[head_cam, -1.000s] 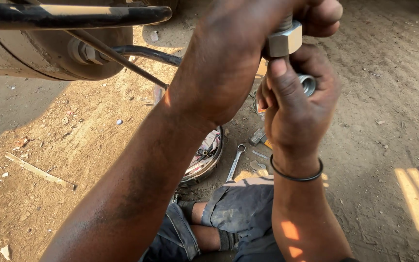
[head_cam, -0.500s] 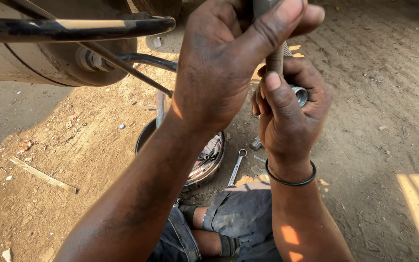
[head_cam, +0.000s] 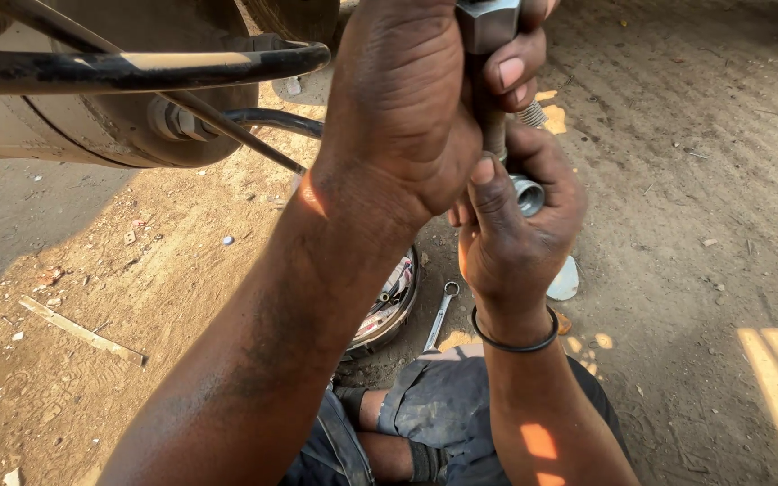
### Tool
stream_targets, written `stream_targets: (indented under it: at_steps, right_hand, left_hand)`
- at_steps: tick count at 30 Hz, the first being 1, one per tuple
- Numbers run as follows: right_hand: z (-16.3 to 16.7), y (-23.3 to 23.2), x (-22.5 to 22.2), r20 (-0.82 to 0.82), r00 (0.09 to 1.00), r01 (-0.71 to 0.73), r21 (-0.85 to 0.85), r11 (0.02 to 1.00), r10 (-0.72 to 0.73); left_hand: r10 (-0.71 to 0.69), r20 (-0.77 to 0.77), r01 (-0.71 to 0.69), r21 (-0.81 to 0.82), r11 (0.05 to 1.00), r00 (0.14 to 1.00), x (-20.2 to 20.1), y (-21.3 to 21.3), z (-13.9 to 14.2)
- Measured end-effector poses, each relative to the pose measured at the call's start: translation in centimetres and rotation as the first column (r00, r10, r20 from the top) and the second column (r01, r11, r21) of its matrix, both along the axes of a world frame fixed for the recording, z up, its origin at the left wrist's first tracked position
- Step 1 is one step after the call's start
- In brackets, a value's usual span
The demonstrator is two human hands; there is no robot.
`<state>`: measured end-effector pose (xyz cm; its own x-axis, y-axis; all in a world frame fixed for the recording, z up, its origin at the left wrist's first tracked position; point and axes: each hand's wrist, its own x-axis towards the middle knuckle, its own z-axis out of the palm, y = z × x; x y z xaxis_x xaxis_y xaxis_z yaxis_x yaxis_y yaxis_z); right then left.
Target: The person sits on the ground under a vehicle and uses wrenches to tighten a metal fitting on a flexible hose. They select a fitting from a bucket, attach it to the hose, and use two wrenches to secure the connection.
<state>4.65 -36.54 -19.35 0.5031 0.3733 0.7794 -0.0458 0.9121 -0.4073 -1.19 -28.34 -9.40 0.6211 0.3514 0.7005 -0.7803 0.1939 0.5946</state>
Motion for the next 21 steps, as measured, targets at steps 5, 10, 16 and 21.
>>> stream_targets:
  at_steps: [5,10,16,21]
  right_hand:
    - [-0.3,-1.0,-1.3,-0.107,0.994,0.006,0.041,0.999,-0.001]
    - [-1.7,-1.5,-0.8,0.086,0.930,0.357,0.029,0.933,-0.359]
    - [-1.4,-1.0,2.5,0.289,0.667,0.672,0.167,0.722,-0.687]
    - [-0.9,-2.4,3.0,0.382,0.677,0.627,0.149,0.765,-0.629]
  left_hand:
    - [0.038,-0.024,-0.038,0.004,0.999,0.999,0.3,-0.4,-0.4]
    - [0.087,-0.060,-0.087,-0.002,0.996,0.994,0.0,-1.0,-0.1]
    - [0.135,-0.120,-0.136,0.004,0.991,0.983,-0.8,-2.1,0.7]
    - [0.128,-0.162,-0.126,0.024,0.992,0.978,-1.7,-2.5,0.8]
